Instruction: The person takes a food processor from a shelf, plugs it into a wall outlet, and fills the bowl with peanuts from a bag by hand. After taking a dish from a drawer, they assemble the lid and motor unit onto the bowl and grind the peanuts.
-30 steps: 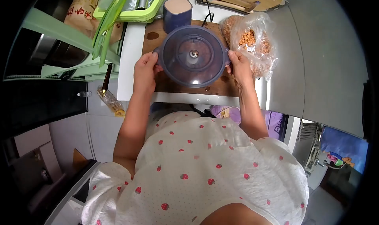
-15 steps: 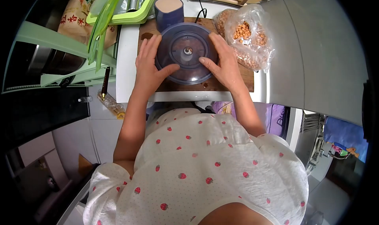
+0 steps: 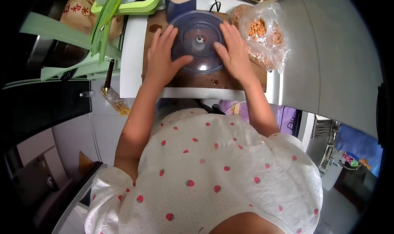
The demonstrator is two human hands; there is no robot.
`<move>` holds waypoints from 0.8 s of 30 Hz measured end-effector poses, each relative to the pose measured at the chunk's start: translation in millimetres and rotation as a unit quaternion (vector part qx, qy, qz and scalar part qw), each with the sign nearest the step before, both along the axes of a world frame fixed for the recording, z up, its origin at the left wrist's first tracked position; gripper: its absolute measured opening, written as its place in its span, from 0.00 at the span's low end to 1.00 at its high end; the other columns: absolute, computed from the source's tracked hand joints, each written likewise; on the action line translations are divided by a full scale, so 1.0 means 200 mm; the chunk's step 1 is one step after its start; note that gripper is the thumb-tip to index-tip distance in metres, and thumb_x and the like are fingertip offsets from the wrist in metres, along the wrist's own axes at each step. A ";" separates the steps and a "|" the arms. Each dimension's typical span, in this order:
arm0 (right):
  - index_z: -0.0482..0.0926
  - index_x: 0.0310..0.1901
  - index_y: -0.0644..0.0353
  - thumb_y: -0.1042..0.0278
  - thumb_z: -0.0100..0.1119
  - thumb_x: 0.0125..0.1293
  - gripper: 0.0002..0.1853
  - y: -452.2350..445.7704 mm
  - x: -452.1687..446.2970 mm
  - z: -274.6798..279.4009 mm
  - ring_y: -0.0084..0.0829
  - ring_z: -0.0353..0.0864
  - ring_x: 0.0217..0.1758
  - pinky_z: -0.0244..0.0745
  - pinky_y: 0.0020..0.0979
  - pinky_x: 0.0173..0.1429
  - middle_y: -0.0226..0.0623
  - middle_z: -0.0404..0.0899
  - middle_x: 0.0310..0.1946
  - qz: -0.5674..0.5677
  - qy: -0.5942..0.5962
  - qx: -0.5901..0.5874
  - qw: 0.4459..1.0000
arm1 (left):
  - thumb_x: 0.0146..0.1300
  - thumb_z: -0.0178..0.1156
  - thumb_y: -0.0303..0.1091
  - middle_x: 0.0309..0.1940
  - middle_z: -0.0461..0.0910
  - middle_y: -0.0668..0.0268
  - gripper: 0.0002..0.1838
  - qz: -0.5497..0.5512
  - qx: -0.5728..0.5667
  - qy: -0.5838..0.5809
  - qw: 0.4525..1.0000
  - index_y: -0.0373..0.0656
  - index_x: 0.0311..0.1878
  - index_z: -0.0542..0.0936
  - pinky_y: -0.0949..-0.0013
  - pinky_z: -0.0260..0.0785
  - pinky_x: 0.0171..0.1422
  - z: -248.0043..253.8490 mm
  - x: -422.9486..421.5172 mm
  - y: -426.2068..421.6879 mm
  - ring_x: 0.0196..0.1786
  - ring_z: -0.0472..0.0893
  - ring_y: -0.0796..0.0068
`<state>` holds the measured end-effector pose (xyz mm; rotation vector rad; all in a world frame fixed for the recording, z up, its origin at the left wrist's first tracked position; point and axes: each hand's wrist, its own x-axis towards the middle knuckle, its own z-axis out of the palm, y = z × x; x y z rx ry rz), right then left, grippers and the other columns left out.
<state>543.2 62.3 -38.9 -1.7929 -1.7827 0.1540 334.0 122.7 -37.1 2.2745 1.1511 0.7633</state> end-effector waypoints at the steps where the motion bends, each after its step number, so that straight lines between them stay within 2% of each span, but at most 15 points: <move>1: 0.61 0.60 0.60 0.50 0.49 0.61 0.31 0.02 0.01 0.02 0.40 0.51 0.68 0.42 0.46 0.67 0.42 0.57 0.63 0.004 0.013 -0.002 1.000 | 0.42 0.68 0.42 0.63 0.59 0.60 0.41 0.000 0.009 0.000 1.000 0.40 0.61 0.63 0.56 0.46 0.68 0.01 0.00 0.01 0.67 0.52 0.53; 5: 0.61 0.60 0.60 0.47 0.53 0.57 0.34 -0.01 -0.02 0.12 0.40 0.51 0.68 0.40 0.49 0.66 0.43 0.57 0.63 -0.008 0.003 -0.053 0.999 | 0.41 0.69 0.44 0.63 0.60 0.61 0.41 0.010 0.019 0.017 1.000 0.43 0.61 0.64 0.53 0.45 0.67 0.03 -0.01 -0.01 0.68 0.52 0.55; 7: 0.62 0.60 0.60 0.44 0.60 0.49 0.40 -0.02 -0.06 0.16 0.38 0.52 0.68 0.38 0.51 0.67 0.43 0.58 0.63 0.012 -0.034 -0.021 0.999 | 0.40 0.69 0.46 0.63 0.60 0.61 0.43 0.026 0.034 0.030 0.999 0.44 0.61 0.63 0.52 0.43 0.66 0.07 -0.01 -0.02 0.69 0.52 0.57; 8: 0.62 0.60 0.60 0.44 0.60 0.49 0.40 -0.02 -0.07 0.16 0.38 0.52 0.68 0.38 0.51 0.67 0.43 0.58 0.63 0.011 -0.034 -0.019 0.999 | 0.40 0.69 0.46 0.63 0.60 0.61 0.43 0.025 0.036 0.029 0.999 0.44 0.61 0.63 0.52 0.43 0.66 0.07 0.00 -0.02 0.69 0.52 0.57; 11: 0.62 0.59 0.61 0.46 0.68 0.39 0.46 -0.03 -0.09 0.15 0.37 0.53 0.68 0.39 0.51 0.67 0.42 0.58 0.62 0.011 -0.022 -0.048 0.999 | 0.40 0.69 0.48 0.63 0.60 0.63 0.44 0.013 0.039 0.058 0.997 0.42 0.61 0.63 0.46 0.42 0.65 0.06 0.01 -0.04 0.69 0.52 0.60; 16: 0.61 0.60 0.60 0.46 0.69 0.38 0.47 -0.01 -0.10 0.17 0.38 0.55 0.67 0.42 0.51 0.66 0.42 0.59 0.62 -0.004 -0.032 -0.042 0.999 | 0.38 0.71 0.44 0.63 0.59 0.64 0.46 0.005 -0.027 0.060 0.998 0.44 0.62 0.61 0.45 0.42 0.65 0.09 0.02 -0.02 0.69 0.52 0.62; 19: 0.61 0.60 0.59 0.47 0.69 0.38 0.47 -0.04 -0.10 0.17 0.38 0.56 0.66 0.45 0.50 0.65 0.42 0.60 0.61 -0.008 0.000 -0.043 0.999 | 0.37 0.71 0.44 0.64 0.58 0.65 0.46 -0.013 -0.014 0.043 0.999 0.44 0.62 0.61 0.45 0.42 0.65 0.05 -0.01 -0.02 0.69 0.51 0.62; 21: 0.62 0.60 0.59 0.44 0.68 0.39 0.46 -0.05 -0.12 0.19 0.38 0.59 0.64 0.47 0.50 0.64 0.44 0.63 0.59 -0.001 -0.041 -0.043 0.998 | 0.37 0.71 0.44 0.65 0.57 0.65 0.45 -0.016 0.008 0.032 0.999 0.44 0.62 0.62 0.45 0.42 0.66 0.08 0.00 0.00 0.69 0.51 0.62; 23: 0.62 0.60 0.59 0.44 0.66 0.40 0.46 -0.03 -0.11 0.23 0.38 0.60 0.64 0.48 0.51 0.63 0.45 0.63 0.59 0.002 -0.046 -0.057 0.997 | 0.39 0.70 0.42 0.65 0.57 0.65 0.46 -0.019 -0.022 0.070 0.997 0.45 0.63 0.59 0.53 0.43 0.67 0.10 -0.01 -0.01 0.69 0.51 0.62; 24: 0.62 0.60 0.59 0.43 0.65 0.42 0.45 -0.02 -0.10 0.24 0.38 0.61 0.63 0.48 0.51 0.63 0.46 0.64 0.58 0.001 -0.046 -0.078 0.996 | 0.39 0.70 0.42 0.65 0.57 0.65 0.46 -0.019 -0.018 0.068 0.997 0.45 0.63 0.59 0.53 0.43 0.67 0.11 -0.01 -0.01 0.69 0.51 0.62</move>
